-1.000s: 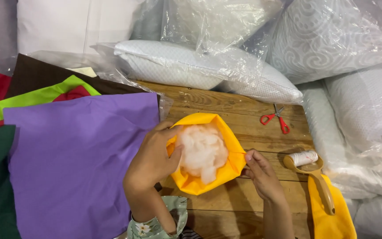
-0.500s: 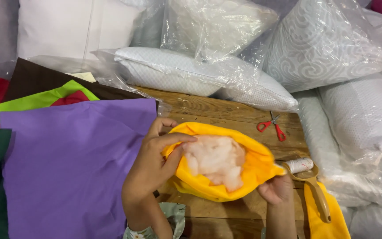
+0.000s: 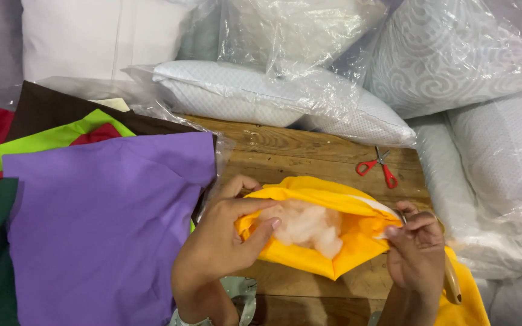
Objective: Stuffing a yellow fabric pouch with white fiberfill material at a workshop table.
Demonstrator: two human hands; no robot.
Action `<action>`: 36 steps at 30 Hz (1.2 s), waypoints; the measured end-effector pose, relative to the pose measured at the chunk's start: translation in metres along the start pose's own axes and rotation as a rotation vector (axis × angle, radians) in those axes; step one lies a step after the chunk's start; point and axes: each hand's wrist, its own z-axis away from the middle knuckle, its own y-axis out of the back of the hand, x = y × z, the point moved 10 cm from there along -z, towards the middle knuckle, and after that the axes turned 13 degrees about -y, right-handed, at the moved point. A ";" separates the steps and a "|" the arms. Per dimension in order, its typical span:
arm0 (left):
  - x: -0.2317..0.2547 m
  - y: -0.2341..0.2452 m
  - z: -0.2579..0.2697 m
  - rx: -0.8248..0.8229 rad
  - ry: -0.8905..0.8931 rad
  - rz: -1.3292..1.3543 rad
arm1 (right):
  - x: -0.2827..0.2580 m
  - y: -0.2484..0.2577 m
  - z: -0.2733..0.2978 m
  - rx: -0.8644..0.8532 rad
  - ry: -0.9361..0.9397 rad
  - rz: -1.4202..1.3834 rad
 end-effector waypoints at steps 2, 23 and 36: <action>0.004 -0.001 -0.003 0.012 -0.029 0.033 | -0.022 -0.065 0.015 0.295 0.299 0.942; 0.010 0.007 -0.022 0.121 -0.168 0.166 | 0.037 0.031 -0.015 -0.070 -0.319 -0.643; -0.041 -0.014 -0.015 0.003 0.089 -0.168 | -0.032 -0.071 -0.001 0.302 0.169 1.015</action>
